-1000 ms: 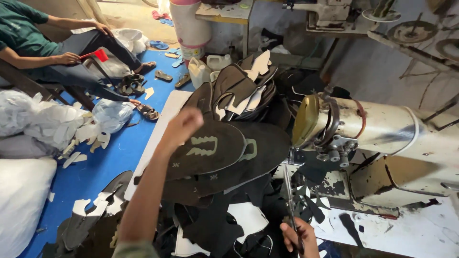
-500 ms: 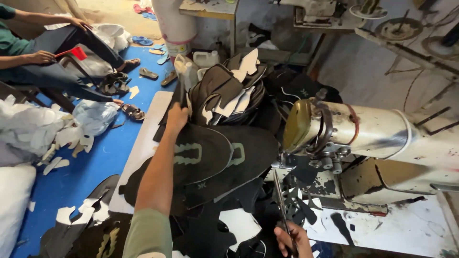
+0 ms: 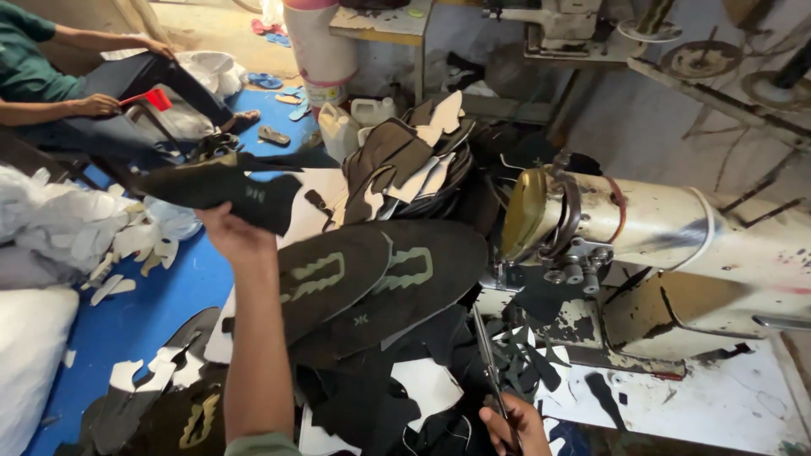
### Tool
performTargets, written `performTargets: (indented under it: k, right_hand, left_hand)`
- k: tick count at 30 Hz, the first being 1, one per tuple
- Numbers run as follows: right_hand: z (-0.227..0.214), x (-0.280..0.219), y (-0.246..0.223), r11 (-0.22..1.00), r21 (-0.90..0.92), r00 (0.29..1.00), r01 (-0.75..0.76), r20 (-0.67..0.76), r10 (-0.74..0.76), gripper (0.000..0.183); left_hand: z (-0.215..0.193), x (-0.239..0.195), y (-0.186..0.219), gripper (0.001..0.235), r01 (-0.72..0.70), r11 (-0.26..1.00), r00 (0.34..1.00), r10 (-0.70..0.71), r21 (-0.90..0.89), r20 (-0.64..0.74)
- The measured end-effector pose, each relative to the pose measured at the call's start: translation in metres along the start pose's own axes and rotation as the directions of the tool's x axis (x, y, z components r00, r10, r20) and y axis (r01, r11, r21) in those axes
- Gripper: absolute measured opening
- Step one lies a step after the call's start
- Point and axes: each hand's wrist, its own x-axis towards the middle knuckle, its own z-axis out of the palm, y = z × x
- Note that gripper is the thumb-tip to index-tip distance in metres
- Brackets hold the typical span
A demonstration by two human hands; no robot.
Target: Trimming excess material from black shoe upper components using scissors.
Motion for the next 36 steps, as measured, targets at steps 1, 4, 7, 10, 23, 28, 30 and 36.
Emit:
performTargets:
  k: [1, 4, 7, 10, 23, 28, 30, 36]
  right_hand:
    - [0.001, 0.001, 0.0, 1.0, 0.015, 1.0, -0.008, 0.005, 0.008, 0.019]
    - [-0.001, 0.003, 0.004, 1.0, 0.003, 0.999, -0.029, 0.017, 0.029, 0.02]
    - [0.004, -0.001, -0.009, 0.999, 0.015, 0.999, -0.029, -0.014, 0.029, 0.019]
    - [0.005, -0.005, -0.019, 0.999, -0.012, 0.999, -0.049, 0.001, 0.049, 0.022]
    - [0.005, -0.022, -0.007, 0.999, -0.019, 1.0, 0.027, 0.008, -0.027, 0.024]
    - [-0.022, -0.013, 0.045, 0.999, -0.022, 0.998, 0.048, 0.051, -0.047, 0.024]
    - [-0.041, -0.003, 0.069, 0.996, -0.05, 0.997, 0.073, 0.036, -0.071, 0.026]
    - [-0.053, -0.001, 0.074, 0.997, -0.007, 0.995, 0.082, 0.05, -0.082, 0.028]
  left_hand:
    - [0.002, -0.005, 0.016, 0.047, 0.025, 0.998, 1.0, -0.025, -0.057, -0.008]
    - [-0.02, -0.052, 0.059, 0.053, 0.41, 0.888, 0.91, -0.413, 0.208, -0.031]
    - [-0.141, -0.1, 0.054, 0.047, 0.691, 0.562, 0.719, -0.596, 0.454, -0.357]
    - [-0.129, -0.146, 0.083, 0.059, 0.453, -0.073, 0.605, -0.707, 0.888, -0.366]
    - [0.062, -0.088, -0.075, 0.122, -0.389, 0.063, 0.761, -0.541, 0.919, 0.359]
    - [0.116, -0.052, -0.158, 0.155, -0.301, -0.22, 0.56, -0.828, 0.928, -0.014]
    - [0.106, -0.049, -0.176, 0.147, -0.383, -0.229, 0.54, -0.841, 0.895, 0.016]
    - [0.064, -0.027, -0.179, 0.104, -0.444, -0.019, 0.474, -0.853, 0.896, 0.217]
